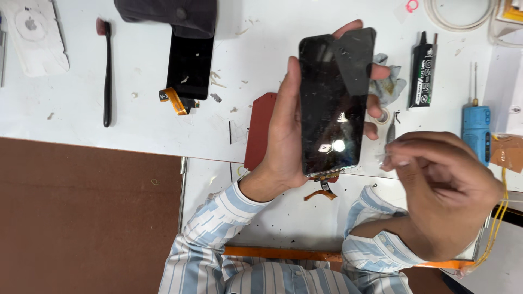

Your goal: The person uses a blue electric screwdriver to remove screws from a disassembled smartphone placed on a red mat. They then peel off a protective film from the screen, brush away debris, and wipe the surface with a cloth.

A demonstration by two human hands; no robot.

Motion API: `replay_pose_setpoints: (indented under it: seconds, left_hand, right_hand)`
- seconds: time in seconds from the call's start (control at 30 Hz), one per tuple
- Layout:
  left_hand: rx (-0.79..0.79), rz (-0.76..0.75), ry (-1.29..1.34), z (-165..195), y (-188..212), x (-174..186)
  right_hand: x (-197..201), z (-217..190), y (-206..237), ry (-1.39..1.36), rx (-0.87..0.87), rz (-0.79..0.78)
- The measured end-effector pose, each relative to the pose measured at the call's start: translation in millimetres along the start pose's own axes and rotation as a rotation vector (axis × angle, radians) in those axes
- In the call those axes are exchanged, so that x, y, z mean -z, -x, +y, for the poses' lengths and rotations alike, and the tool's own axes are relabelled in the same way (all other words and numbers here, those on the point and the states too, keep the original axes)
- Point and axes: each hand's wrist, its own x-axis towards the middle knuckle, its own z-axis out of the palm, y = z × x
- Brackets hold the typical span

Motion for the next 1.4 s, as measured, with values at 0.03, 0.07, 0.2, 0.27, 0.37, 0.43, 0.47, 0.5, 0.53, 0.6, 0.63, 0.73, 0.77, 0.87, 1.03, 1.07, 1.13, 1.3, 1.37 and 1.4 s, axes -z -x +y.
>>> replay_pose_setpoints:
  seconds: [0.03,0.07,0.2,0.27,0.37,0.43,0.47,0.5,0.53,0.6,0.63,0.73,0.77,0.87,1.03,1.07,1.13,1.3,1.37,1.4]
  left_hand:
    - [-0.005,-0.007,0.014,0.5,-1.5,2.4]
    - [-0.011,0.002,0.016,0.9,-3.2,5.3]
    - [-0.054,0.073,-0.014,1.1,-11.1,21.6]
    - [-0.088,0.116,-0.028,-0.2,-14.1,32.1]
    - [-0.091,0.231,-0.075,-4.4,-14.8,49.3]
    - [-0.054,0.259,-0.13,-8.3,-12.3,60.7]
    - [-0.038,0.279,-0.156,-10.4,-10.3,66.2]
    - [-0.015,0.288,-0.167,-12.5,-8.0,71.4]
    - [0.007,0.297,-0.179,-14.6,-5.6,76.2]
    - [0.038,0.302,-0.179,-18.2,-0.7,84.5]
    - [0.046,0.3,-0.167,-19.8,1.6,87.7]
    - [0.109,0.316,-0.075,-22.3,6.4,93.3]
    - [0.142,0.328,-0.031,-22.5,7.1,93.6]
    - [0.092,0.257,-0.116,-20.8,6.9,90.1]
    - [0.072,0.234,0.004,-12.7,2.3,74.0]
    - [0.106,0.187,0.029,-10.9,1.4,70.4]
    - [0.116,0.165,-0.051,-7.8,0.3,63.5]
    - [0.191,0.082,0.005,-5.4,0.8,57.5]
    - [0.19,0.057,0.027,-5.9,1.6,59.0]
    - [0.19,0.045,0.022,-6.4,2.1,60.5]
  right_hand:
    - [1.7,4.0,-0.2,0.02,-0.025,0.065]
    - [3.8,7.5,-0.7,0.041,-0.053,0.13]
    - [11.0,23.9,-17.7,0.077,-0.068,0.297]
    - [10.5,34.8,-31.5,0.002,-0.092,0.282]
    - [1.0,51.4,-47.9,0.145,0.044,0.062]
    - [-8.9,57.5,-51.7,0.423,0.266,0.004]
    - [-13.9,57.9,-51.1,0.379,0.24,0.053]
    - [-19.0,56.1,-49.0,0.333,0.214,0.1]
    - [-24.5,52.8,-46.2,0.287,0.19,0.146]
    - [-39.3,41.4,-37.7,0.281,0.265,0.116]
    - [-47.6,33.9,-34.1,0.276,0.302,0.097]
    - [-97.9,11.5,-24.1,0.041,0.225,-0.041]
    - [-119.7,5.0,-25.7,0.035,0.344,-0.108]
    - [-203.4,-14.2,-29.5,0.131,0.422,-0.291]
    - [-319.0,-53.4,-37.5,0.465,0.811,-0.322]
    - [-329.0,-61.1,-37.8,0.495,0.74,-0.378]
    - [-339.8,-76.7,-39.6,0.556,0.638,-0.422]
    - [-341.3,-99.5,-48.2,0.65,0.51,-0.316]
    - [-342.7,-100.6,-51.5,0.595,0.424,-0.39]
    - [-343.5,-99.8,-53.1,0.567,0.385,-0.427]
